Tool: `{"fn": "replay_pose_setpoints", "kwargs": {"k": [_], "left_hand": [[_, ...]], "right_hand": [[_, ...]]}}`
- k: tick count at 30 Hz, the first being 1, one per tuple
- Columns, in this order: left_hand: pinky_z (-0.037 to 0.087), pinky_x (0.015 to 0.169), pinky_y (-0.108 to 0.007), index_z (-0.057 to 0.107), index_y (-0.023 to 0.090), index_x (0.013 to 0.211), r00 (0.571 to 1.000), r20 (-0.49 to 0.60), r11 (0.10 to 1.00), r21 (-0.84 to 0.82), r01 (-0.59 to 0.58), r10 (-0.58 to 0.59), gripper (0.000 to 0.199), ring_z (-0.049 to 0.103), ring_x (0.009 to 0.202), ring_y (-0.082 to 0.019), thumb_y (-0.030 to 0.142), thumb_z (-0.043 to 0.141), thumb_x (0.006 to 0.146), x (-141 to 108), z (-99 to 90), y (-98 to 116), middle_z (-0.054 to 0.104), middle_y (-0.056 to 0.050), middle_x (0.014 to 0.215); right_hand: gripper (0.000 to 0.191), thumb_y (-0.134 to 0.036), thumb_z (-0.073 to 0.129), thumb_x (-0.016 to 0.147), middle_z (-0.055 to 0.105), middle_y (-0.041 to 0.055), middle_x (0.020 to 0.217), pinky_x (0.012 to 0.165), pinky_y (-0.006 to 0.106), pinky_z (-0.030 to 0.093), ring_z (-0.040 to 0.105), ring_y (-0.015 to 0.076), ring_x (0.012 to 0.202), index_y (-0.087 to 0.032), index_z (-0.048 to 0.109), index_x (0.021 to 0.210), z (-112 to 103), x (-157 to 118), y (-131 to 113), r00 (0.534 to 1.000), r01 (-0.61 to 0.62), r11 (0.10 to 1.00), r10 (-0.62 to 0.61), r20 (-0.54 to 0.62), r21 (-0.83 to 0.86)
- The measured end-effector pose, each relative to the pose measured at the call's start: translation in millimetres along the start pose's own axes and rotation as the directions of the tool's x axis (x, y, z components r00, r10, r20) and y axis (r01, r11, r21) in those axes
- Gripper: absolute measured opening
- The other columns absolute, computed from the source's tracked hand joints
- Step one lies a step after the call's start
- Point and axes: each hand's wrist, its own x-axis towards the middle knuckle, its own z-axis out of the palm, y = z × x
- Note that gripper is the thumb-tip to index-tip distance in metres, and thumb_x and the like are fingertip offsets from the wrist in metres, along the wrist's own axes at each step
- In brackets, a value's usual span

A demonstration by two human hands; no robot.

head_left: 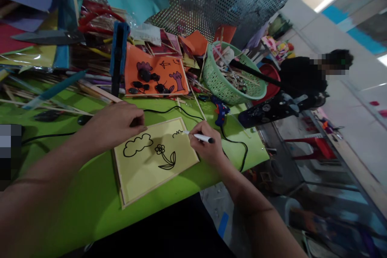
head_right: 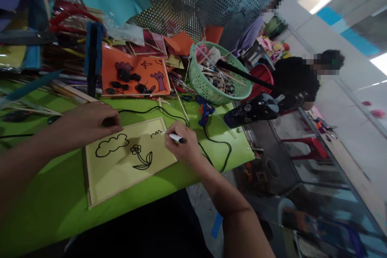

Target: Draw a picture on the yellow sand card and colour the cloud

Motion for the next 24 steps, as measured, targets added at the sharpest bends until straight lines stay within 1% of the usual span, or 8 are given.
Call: {"fn": "replay_pose_setpoints", "kwargs": {"k": [5,11,17,19,24], "left_hand": [[0.037,0.075,-0.038,0.064,0.023,0.080,0.999,-0.031,1.000,-0.006,-0.017,0.017,0.018,0.059,0.087,-0.026,0.037,0.058,0.090,-1.6,3.5,-4.5,0.070,-0.006,0.085],[0.036,0.072,-0.037,0.063,0.023,0.078,1.000,-0.024,1.000,-0.005,-0.009,0.009,0.017,0.059,0.083,-0.026,0.035,0.060,0.088,-1.1,0.4,-0.6,0.068,-0.006,0.082],[0.037,0.073,-0.036,0.065,0.022,0.079,1.000,0.012,1.000,-0.002,-0.002,0.002,0.017,0.060,0.085,-0.025,0.034,0.060,0.090,-0.1,-1.3,0.3,0.070,-0.006,0.086],[0.037,0.073,-0.036,0.065,0.022,0.079,1.000,0.008,1.000,-0.001,-0.011,0.011,0.017,0.060,0.085,-0.025,0.034,0.061,0.090,-0.1,-1.0,-0.3,0.070,-0.006,0.086],[0.036,0.072,-0.035,0.066,0.022,0.079,1.000,-0.007,1.000,0.004,0.007,-0.007,0.017,0.059,0.084,-0.024,0.035,0.062,0.089,-0.1,0.7,-0.8,0.069,-0.004,0.084]], "right_hand": [[0.015,-0.014,0.061,0.078,0.064,-0.0024,0.072,0.062,0.029,0.044,0.057,0.0149,0.061,-0.027,0.054,0.076,-0.5,-0.1,-1.5,1.000,0.029,0.999,-0.029,-0.005,-0.020],[0.016,-0.014,0.060,0.079,0.063,-0.0031,0.069,0.061,0.029,0.043,0.057,0.0147,0.060,-0.027,0.052,0.076,-0.6,-0.2,-5.5,0.999,0.047,0.999,-0.047,-0.024,-0.027],[0.016,-0.014,0.060,0.078,0.062,-0.0029,0.069,0.061,0.029,0.043,0.057,0.0147,0.060,-0.027,0.052,0.075,-1.5,-1.5,-6.2,0.998,0.059,0.998,-0.059,-0.031,-0.025],[0.015,-0.013,0.060,0.078,0.062,-0.0030,0.069,0.060,0.028,0.042,0.056,0.0144,0.059,-0.026,0.052,0.074,-2.1,-2.1,-6.9,0.997,0.066,0.997,-0.067,-0.031,-0.035],[0.013,-0.014,0.058,0.078,0.060,-0.0038,0.067,0.058,0.027,0.039,0.055,0.0132,0.057,-0.025,0.053,0.074,-3.3,-3.0,-9.7,0.996,0.075,0.995,-0.078,-0.048,-0.070]]}}
